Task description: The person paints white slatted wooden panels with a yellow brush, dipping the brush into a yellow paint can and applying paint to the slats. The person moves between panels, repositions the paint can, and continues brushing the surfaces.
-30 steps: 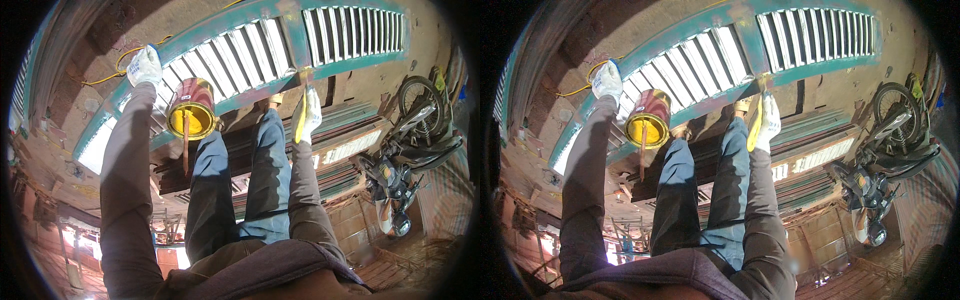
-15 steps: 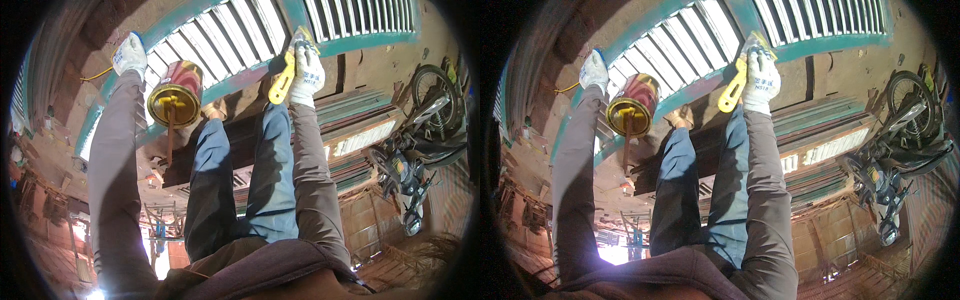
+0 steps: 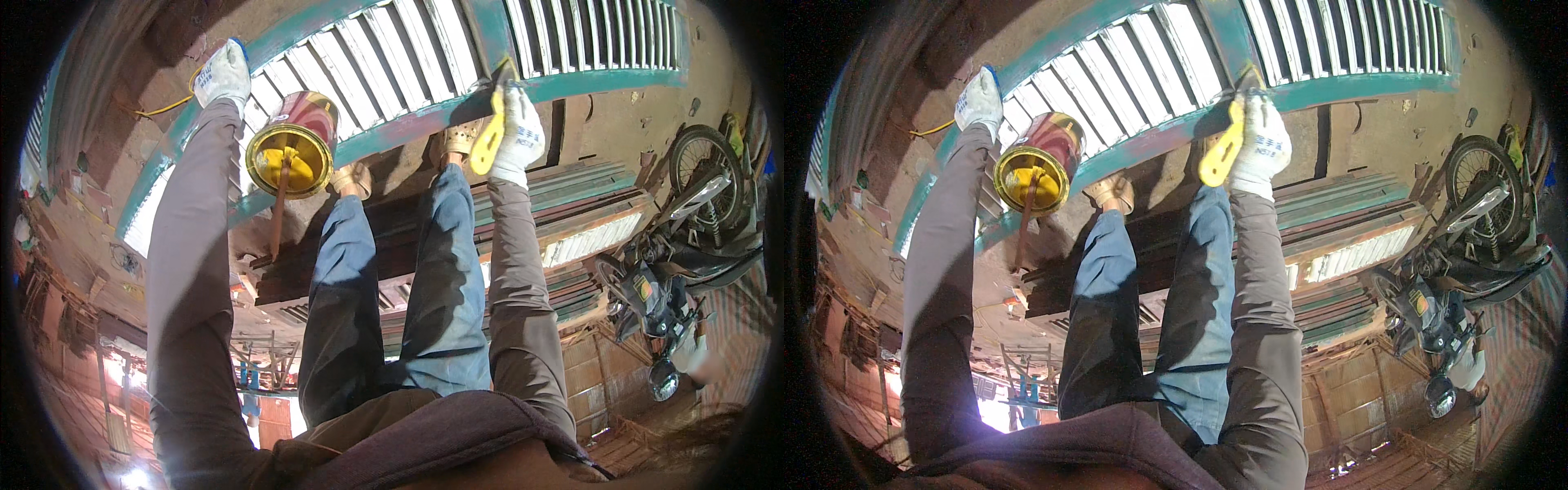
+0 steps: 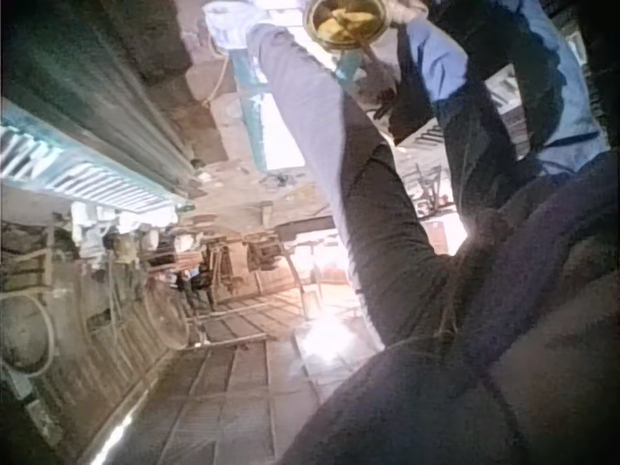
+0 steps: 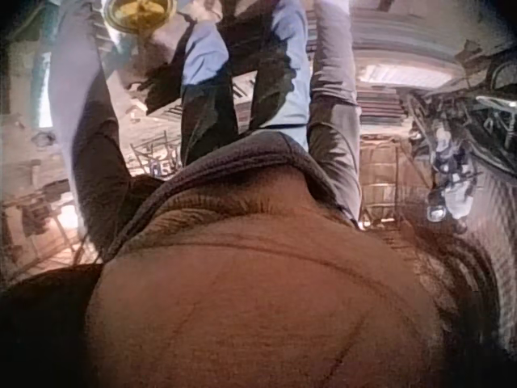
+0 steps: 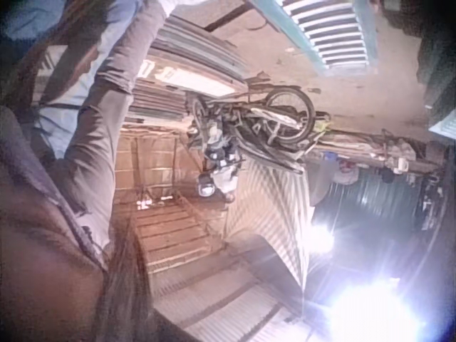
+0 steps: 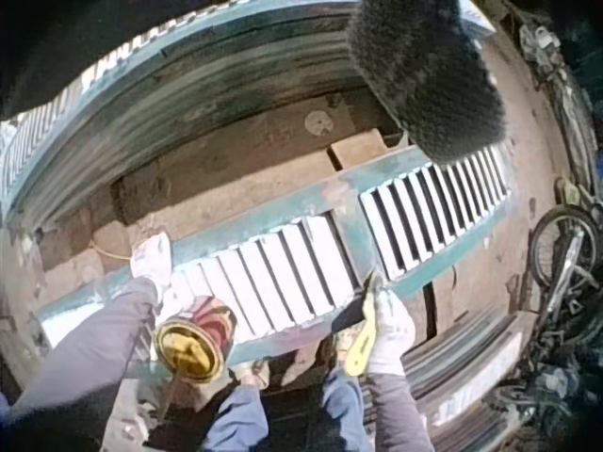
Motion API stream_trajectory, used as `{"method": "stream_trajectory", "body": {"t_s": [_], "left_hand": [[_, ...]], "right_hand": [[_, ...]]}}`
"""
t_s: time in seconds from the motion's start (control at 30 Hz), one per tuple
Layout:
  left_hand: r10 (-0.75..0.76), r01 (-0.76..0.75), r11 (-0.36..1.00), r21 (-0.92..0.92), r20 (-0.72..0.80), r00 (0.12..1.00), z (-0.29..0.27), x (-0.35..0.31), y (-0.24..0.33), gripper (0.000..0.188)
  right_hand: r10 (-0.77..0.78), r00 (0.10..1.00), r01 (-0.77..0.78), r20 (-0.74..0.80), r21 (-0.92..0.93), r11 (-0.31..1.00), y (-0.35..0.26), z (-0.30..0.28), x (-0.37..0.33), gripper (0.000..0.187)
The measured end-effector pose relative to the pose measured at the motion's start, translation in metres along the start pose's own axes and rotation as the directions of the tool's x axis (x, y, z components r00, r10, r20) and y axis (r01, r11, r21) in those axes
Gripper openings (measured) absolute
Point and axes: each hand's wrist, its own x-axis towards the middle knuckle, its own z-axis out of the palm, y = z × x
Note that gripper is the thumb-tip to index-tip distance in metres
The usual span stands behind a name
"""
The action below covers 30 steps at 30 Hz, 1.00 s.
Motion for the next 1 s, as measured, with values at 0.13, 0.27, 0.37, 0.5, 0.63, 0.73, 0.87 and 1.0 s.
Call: {"method": "stream_trajectory", "body": {"t_s": [0.13,0.27,0.37,0.5,0.63,0.73,0.87,1.0], "left_hand": [[-0.018,0.017,1.0,-0.016,-0.033,0.999,0.005,0.0,-0.004,0.06],[-0.025,0.025,1.0,-0.003,-0.004,1.0,-0.001,0.003,0.002,0.059],[-0.026,0.025,0.999,-0.022,-0.003,1.0,0.0,-0.001,0.0,0.059],[-0.044,0.045,0.999,-0.01,0.003,0.999,-0.002,0.001,0.002,0.059],[0.034,-0.035,0.999,0.035,0.012,0.999,0.002,0.0,-0.003,0.054],[0.065,-0.064,0.998,0.019,-0.04,0.997,-0.006,-0.002,0.002,0.052],[0.098,-0.097,0.995,0.031,-0.061,0.993,-0.002,0.002,0.003,0.054],[0.085,-0.085,0.996,0.001,-0.002,0.996,-0.003,-0.001,0.0,0.052]], "right_hand": [[-0.154,0.982,0.143,0.108,0.106,0.984,0.002,-0.027,0.003,0.036],[-0.029,0.998,0.026,0.063,0.044,0.999,-0.002,-0.023,0.022,0.038],[-0.17,0.983,0.173,0.075,-0.029,0.985,-0.013,0.004,0.008,0.043],[-0.292,0.94,0.301,0.175,-0.025,0.953,-0.013,-0.016,-0.003,0.038],[-0.089,0.995,0.098,-0.051,0.194,0.976,0.011,-0.012,0.016,0.032],[-0.067,0.996,0.056,0.053,0.182,0.982,0.001,-0.016,0.031,0.031],[-0.149,0.964,0.106,0.22,0.195,0.975,0.005,-0.024,-0.003,0.03],[-0.144,0.987,0.113,0.071,0.334,0.936,-0.02,-0.068,-0.046,0.027]]}}
